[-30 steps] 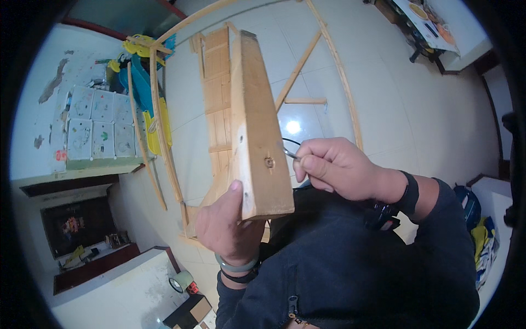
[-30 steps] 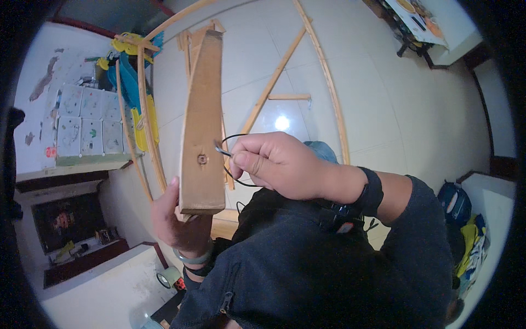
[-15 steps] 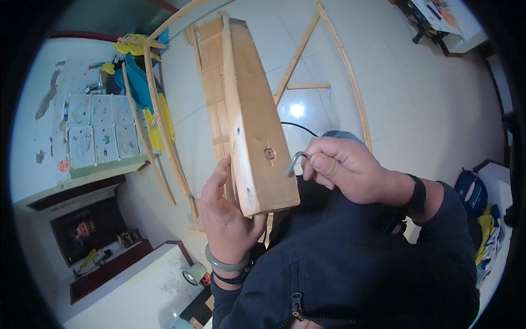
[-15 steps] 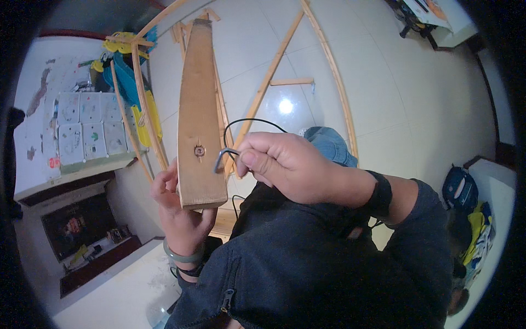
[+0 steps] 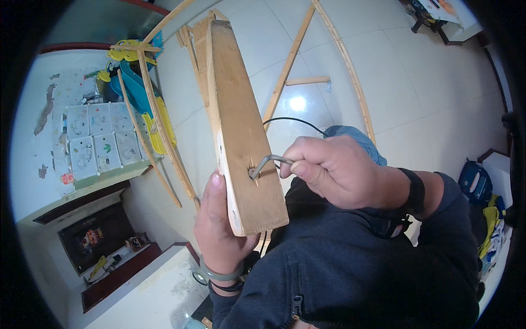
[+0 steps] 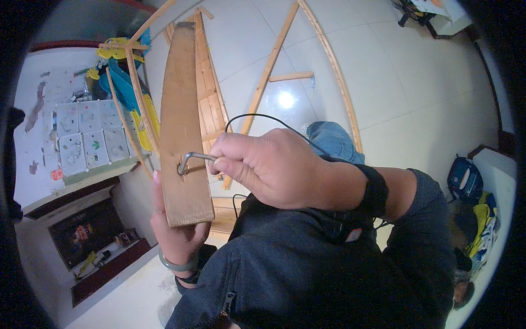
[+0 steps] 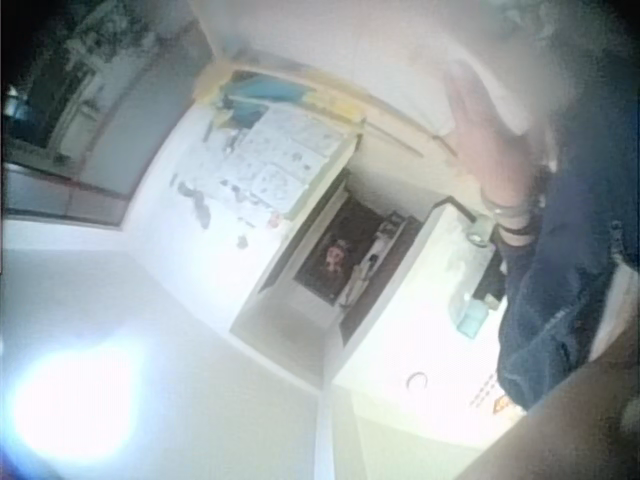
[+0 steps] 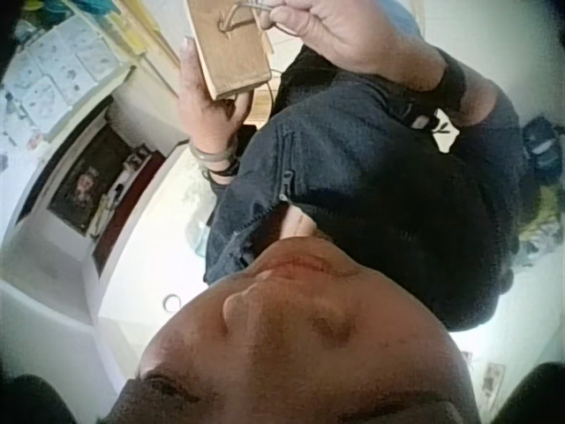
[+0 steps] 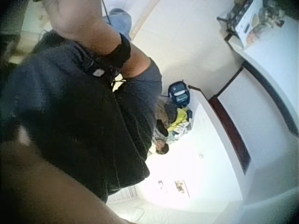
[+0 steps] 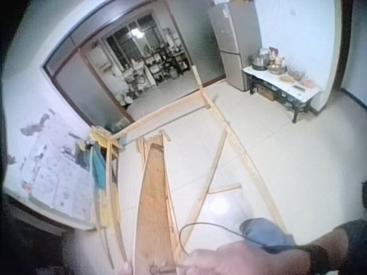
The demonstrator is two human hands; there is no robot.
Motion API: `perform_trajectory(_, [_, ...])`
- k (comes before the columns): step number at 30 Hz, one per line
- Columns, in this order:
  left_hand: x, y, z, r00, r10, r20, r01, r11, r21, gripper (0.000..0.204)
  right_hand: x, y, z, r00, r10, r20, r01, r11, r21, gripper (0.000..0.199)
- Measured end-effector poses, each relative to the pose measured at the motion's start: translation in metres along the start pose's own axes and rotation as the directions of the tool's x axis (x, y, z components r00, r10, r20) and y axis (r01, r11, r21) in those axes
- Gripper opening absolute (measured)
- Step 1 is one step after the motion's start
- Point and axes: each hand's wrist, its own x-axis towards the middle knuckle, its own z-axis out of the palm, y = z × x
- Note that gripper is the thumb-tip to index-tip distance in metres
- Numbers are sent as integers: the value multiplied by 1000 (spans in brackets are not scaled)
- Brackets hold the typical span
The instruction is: The person assembles a wooden chair frame by hand-tightening screws with an Allen key. They work on multiple joints, repositioning the frame and using both hands to align and secure the pieces.
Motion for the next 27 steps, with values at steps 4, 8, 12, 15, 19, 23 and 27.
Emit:
perform_trajectory(4, [0,-2,1,1000,-9,0,9,997,-75,89,2,6,3,995,-53,-85,39,987,-155,16])
perform_trajectory(8, [0,0,2,1000,-9,12,9,999,-52,89,1,9,4,987,-94,-130,75,987,-146,15])
perform_trajectory(12, [1,2,1,999,-16,34,18,998,-60,90,0,10,3,986,-107,-130,80,976,-203,14])
perform_trajectory(15, [2,3,1,999,-2,38,4,999,-48,91,-1,8,0,985,-135,-105,102,957,-273,14])
perform_trajectory(19, [4,4,1,998,-12,59,16,998,-65,91,0,4,-7,991,-117,-70,88,941,-325,13])
perform_trajectory(23, [5,5,4,998,-4,61,7,999,-51,90,-1,0,-16,999,-23,25,31,912,-410,11])
perform_trajectory(27, [8,6,7,996,-8,87,14,998,-62,89,-1,3,-17,999,-40,12,41,895,-444,10])
